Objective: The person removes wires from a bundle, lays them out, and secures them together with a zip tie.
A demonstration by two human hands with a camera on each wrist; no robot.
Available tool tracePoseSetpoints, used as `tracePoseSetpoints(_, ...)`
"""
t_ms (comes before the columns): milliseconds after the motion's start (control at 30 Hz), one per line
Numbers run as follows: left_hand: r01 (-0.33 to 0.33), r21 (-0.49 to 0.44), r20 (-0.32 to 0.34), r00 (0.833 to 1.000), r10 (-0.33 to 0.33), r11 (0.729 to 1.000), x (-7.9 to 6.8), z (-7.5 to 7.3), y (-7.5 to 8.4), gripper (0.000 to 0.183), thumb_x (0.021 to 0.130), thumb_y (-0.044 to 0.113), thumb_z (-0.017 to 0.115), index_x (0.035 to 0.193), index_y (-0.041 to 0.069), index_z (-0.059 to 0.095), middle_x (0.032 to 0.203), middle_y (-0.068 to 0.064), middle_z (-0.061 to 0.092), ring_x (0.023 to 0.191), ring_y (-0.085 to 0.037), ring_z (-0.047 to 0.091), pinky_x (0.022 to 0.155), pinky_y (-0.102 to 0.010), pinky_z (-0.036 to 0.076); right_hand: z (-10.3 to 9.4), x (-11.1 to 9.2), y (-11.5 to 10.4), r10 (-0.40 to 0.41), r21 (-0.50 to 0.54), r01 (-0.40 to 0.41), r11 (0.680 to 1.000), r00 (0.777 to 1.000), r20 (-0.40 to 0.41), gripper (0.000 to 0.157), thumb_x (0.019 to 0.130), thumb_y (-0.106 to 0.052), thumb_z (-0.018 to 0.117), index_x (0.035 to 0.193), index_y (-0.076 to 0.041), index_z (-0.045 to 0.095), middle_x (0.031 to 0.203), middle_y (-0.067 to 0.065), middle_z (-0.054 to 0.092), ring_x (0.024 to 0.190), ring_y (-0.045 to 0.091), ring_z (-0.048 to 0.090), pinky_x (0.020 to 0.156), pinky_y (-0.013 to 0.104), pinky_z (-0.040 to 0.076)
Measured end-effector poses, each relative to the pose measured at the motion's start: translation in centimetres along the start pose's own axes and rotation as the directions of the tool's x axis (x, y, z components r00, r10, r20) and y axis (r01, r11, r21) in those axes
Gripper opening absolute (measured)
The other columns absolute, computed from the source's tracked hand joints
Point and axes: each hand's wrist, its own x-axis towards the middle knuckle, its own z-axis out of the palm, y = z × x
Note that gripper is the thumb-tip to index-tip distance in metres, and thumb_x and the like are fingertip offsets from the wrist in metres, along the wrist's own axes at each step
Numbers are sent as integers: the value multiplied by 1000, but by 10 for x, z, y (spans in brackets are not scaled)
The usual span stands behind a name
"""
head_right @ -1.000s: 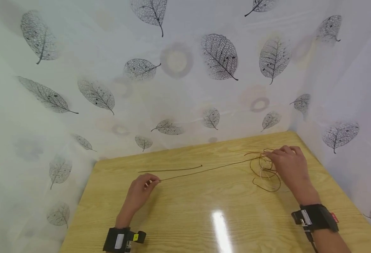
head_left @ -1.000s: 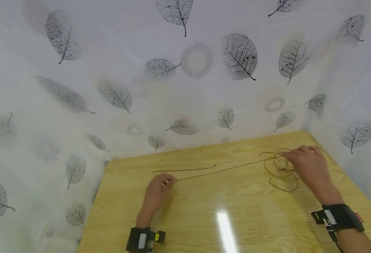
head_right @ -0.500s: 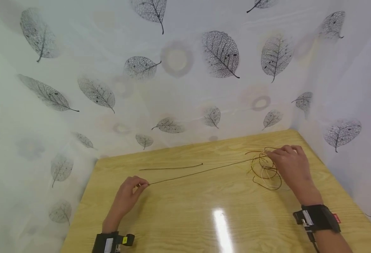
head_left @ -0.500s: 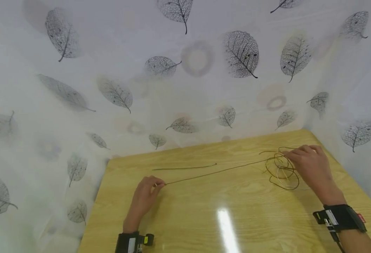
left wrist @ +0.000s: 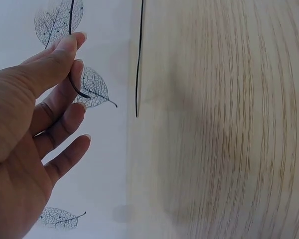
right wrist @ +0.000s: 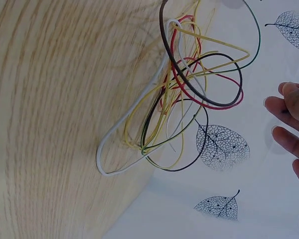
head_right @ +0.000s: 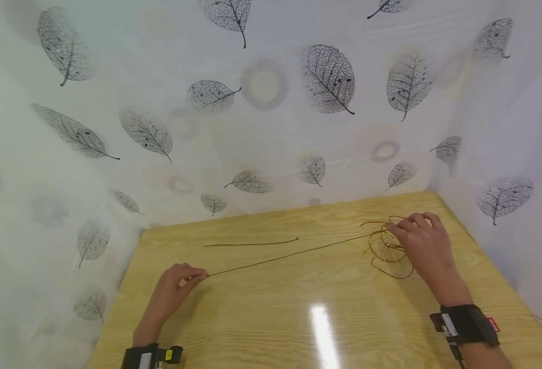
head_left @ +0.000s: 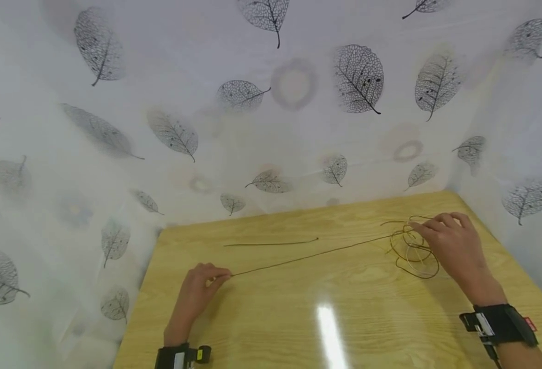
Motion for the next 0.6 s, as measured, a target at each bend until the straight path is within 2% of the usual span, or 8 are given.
tracePoseSetpoints(167,-54,113,2,999,54,992,-6,-4,-3,11,73,14,84,83,19,80,72,7,72,65,-18,56,60,-35,43,-5,-2,-12,-32,34,32,999,999,-7,53,60,10,77,108,-12,75,80,10,72,86,35,59,88,57,42)
tracePoseSetpoints(267,-38,152,21,999,35,988,-11,-5,-7,10,72,14,85,80,20,80,70,7,71,63,-18,55,61,-36,43,-8,-7,-21,-45,56,45,997,999,7,52,58,11,78,105,-12,76,76,10,72,84,34,58,87,57,42)
tracePoseSetpoints(433,14,187,69,997,-27,982,-23,-4,-15,9,72,19,84,78,24,80,69,12,69,65,-12,50,61,-33,40,-9,-20,-33,-62,94,59,994,998,27,50,53,6,83,98,-14,79,70,9,70,80,33,59,85,56,43)
tracePoseSetpoints(600,-12,174,65,998,1,985,-31,-2,-23,11,70,17,85,78,22,80,69,10,69,65,-12,50,59,-33,40,-9,-32,-41,-84,125,78,989,996,43,42,54,-1,83,93,-15,80,67,6,69,76,31,59,82,56,43)
